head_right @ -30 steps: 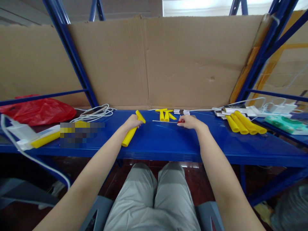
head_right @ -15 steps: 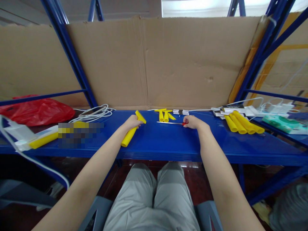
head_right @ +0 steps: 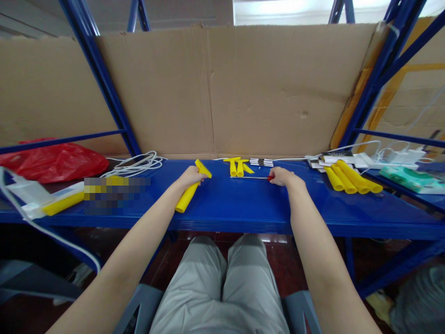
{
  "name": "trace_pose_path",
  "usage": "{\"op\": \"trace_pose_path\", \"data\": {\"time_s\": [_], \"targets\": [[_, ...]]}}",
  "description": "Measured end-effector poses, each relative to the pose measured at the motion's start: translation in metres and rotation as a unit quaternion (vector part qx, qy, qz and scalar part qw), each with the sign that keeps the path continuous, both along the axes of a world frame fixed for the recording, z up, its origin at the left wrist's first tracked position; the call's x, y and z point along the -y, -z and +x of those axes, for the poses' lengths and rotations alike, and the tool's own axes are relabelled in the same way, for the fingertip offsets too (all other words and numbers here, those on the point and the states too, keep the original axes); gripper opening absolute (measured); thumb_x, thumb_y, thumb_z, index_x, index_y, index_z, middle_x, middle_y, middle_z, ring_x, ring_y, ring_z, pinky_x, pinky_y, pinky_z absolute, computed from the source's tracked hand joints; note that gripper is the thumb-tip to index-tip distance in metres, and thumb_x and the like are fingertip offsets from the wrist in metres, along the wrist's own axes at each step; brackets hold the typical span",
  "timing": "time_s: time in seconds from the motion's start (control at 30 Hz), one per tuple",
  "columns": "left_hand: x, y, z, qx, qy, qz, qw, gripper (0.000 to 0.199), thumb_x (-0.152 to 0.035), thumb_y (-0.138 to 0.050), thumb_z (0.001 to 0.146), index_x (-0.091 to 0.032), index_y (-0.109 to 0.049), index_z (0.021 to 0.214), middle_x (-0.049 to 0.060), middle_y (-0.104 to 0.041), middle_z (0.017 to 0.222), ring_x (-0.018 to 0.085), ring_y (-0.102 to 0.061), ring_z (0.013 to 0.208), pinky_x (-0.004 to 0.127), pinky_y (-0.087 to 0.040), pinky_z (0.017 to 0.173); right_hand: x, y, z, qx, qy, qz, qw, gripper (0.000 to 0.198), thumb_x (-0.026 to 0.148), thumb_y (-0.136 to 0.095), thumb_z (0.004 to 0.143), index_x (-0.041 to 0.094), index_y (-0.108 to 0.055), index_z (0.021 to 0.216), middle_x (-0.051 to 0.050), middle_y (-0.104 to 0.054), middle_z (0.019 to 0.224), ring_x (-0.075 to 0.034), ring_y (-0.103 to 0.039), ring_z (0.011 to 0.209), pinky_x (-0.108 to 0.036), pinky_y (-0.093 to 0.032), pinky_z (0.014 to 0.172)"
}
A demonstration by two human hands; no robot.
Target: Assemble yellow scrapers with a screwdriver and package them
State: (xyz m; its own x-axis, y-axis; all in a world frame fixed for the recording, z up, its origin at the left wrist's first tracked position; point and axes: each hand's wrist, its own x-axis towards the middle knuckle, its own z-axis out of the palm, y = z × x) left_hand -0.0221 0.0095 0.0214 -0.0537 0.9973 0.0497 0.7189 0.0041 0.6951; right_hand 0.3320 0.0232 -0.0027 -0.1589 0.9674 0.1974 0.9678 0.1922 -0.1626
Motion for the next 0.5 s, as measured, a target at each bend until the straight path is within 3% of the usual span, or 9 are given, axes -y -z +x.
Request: {"op": "trace_pose_path", "data": {"time_s": [0.13, 0.33, 0.5], "targets": [[0.009, -0.006, 0.003, 0.034, -0.012, 0.001, 0.999, 0.011, -0.016, -0.063, 0.077, -0.006, -0.066, 0.081, 0.01, -0.07, 0.075, 0.012, -0.061, 0.053, 0.019, -0.045, 0.049, 0.003, -0.004, -0.005, -0.003, 0.015, -0.051, 0.999, 0.03, 0.041, -0.071, 0.072, 0.022, -0.071, 0.095, -0.008, -0.071, 0.093, -0.02, -0.066, 0.08, -0.03, -0.049, 0.071], [0.004, -0.004, 0.004, 0.105, -0.005, 0.001, 0.994, 0.013, -0.01, -0.056, 0.08, -0.006, -0.065, 0.089, 0.009, -0.069, 0.081, 0.01, -0.06, 0.056, 0.018, -0.046, 0.051, 0.004, -0.006, -0.01, -0.007, 0.027, -0.056, 0.998, 0.034, 0.043, -0.073, 0.07, 0.021, -0.071, 0.096, -0.009, -0.071, 0.098, -0.022, -0.067, 0.085, -0.031, -0.049, 0.075], [0.002, -0.002, 0.002, 0.171, 0.026, -0.012, 0.985, 0.029, -0.006, -0.055, 0.078, -0.008, -0.058, 0.107, 0.009, -0.069, 0.088, 0.01, -0.062, 0.059, 0.018, -0.047, 0.052, 0.005, -0.006, -0.012, 0.0, 0.044, -0.056, 0.997, 0.035, 0.045, -0.073, 0.071, 0.022, -0.071, 0.098, -0.008, -0.071, 0.1, -0.022, -0.066, 0.09, -0.032, -0.049, 0.079]]}}
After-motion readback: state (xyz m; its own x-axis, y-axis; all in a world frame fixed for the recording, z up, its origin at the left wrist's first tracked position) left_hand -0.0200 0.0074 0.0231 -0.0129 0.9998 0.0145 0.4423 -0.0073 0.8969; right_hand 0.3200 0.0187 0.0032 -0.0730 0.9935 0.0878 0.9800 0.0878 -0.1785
